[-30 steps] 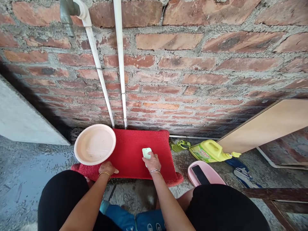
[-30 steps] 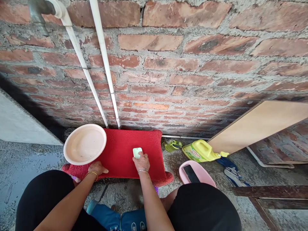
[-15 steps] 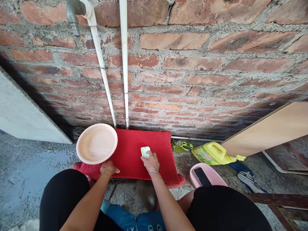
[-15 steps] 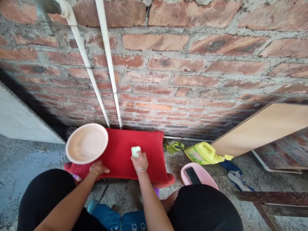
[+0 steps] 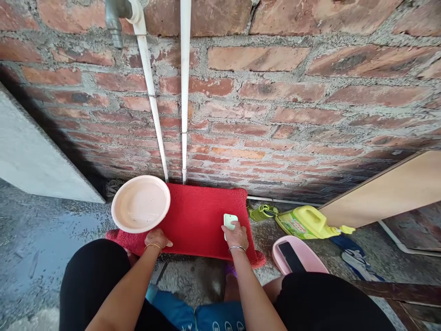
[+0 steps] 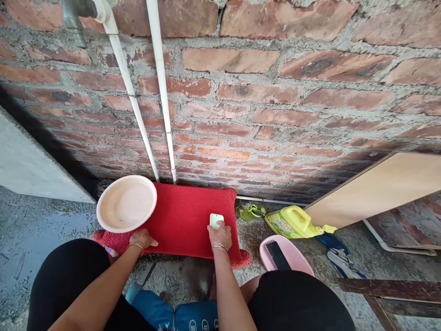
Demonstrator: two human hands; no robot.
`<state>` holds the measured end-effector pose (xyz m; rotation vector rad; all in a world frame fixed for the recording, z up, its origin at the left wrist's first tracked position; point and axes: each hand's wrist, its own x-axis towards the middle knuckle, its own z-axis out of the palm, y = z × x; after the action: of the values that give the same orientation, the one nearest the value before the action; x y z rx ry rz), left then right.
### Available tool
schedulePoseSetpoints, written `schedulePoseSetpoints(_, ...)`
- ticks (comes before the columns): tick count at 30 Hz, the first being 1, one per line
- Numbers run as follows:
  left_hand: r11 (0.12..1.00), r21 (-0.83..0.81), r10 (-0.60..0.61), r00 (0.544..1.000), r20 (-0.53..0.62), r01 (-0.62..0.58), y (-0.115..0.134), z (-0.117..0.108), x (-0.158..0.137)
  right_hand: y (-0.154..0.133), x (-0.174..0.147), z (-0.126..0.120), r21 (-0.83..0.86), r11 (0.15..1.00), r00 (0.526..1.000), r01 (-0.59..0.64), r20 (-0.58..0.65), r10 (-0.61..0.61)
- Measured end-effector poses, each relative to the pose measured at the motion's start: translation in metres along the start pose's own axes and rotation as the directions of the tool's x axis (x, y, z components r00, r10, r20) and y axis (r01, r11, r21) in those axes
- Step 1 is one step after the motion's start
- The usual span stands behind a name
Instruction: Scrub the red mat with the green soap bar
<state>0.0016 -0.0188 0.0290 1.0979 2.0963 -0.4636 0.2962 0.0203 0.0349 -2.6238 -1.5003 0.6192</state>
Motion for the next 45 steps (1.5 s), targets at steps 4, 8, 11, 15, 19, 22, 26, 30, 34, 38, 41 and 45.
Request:
schedulePoseSetpoints(4, 1.0, 0.001, 0.003, 1.0, -0.009, -0.003, -0.001, 0.001, 0.0, -0.04, -0.024, 0.019, 0.005, 0.982, 0.981, 0.187, 0.059, -0.187)
schedulePoseSetpoints(8, 1.0, 0.002, -0.011, 1.0, -0.01, 0.011, 0.0, 0.001, -0.001, -0.073, -0.049, 0.043, -0.013, 0.93, 0.921, 0.368, 0.14, -0.362)
schedulePoseSetpoints(11, 1.0, -0.003, -0.013, 1.0, -0.013, 0.013, 0.001, 0.0, -0.001, -0.075, -0.052, 0.049, -0.024, 0.917, 0.908, 0.399, 0.154, -0.391)
schedulePoseSetpoints(15, 1.0, -0.006, -0.021, 1.0, -0.002, 0.021, 0.001, 0.0, -0.001, -0.05, -0.032, 0.036, -0.028, 0.958, 0.952, 0.284, 0.123, -0.279)
schedulePoseSetpoints(19, 1.0, -0.006, -0.007, 1.0, -0.006, 0.007, 0.002, -0.002, -0.004, -0.01, -0.005, 0.016, -0.007, 0.994, 0.991, 0.112, 0.071, -0.111)
schedulePoseSetpoints(22, 1.0, -0.004, -0.007, 1.0, -0.005, 0.007, 0.002, -0.003, -0.007, 0.006, 0.003, 0.008, 0.027, 0.999, 0.998, 0.041, 0.042, -0.042)
schedulePoseSetpoints(26, 1.0, 0.006, -0.016, 1.0, 0.008, 0.016, 0.003, -0.006, -0.009, -0.01, -0.006, 0.01, -0.01, 0.997, 0.996, 0.08, 0.026, -0.08)
schedulePoseSetpoints(30, 1.0, 0.008, -0.025, 1.0, 0.012, 0.025, 0.003, -0.006, -0.008, -0.049, -0.029, 0.029, -0.017, 0.965, 0.963, 0.262, 0.065, -0.261)
schedulePoseSetpoints(34, 0.999, -0.005, -0.031, 0.999, 0.006, 0.031, 0.003, -0.004, -0.005, -0.073, -0.049, 0.048, -0.025, 0.916, 0.909, 0.401, 0.134, -0.394)
schedulePoseSetpoints(38, 1.0, -0.004, -0.025, 1.0, 0.008, 0.025, 0.002, -0.003, -0.004, -0.063, -0.043, 0.044, -0.039, 0.932, 0.925, 0.36, 0.145, -0.351)
schedulePoseSetpoints(41, 1.0, -0.003, -0.016, 1.0, 0.016, 0.016, 0.002, -0.003, -0.004, -0.035, -0.023, 0.028, -0.041, 0.971, 0.968, 0.235, 0.102, -0.229)
schedulePoseSetpoints(45, 1.0, -0.018, -0.015, 1.0, -0.001, 0.015, 0.001, -0.001, -0.002, 0.006, 0.002, 0.007, 0.018, 0.999, 0.998, 0.033, 0.043, -0.034)
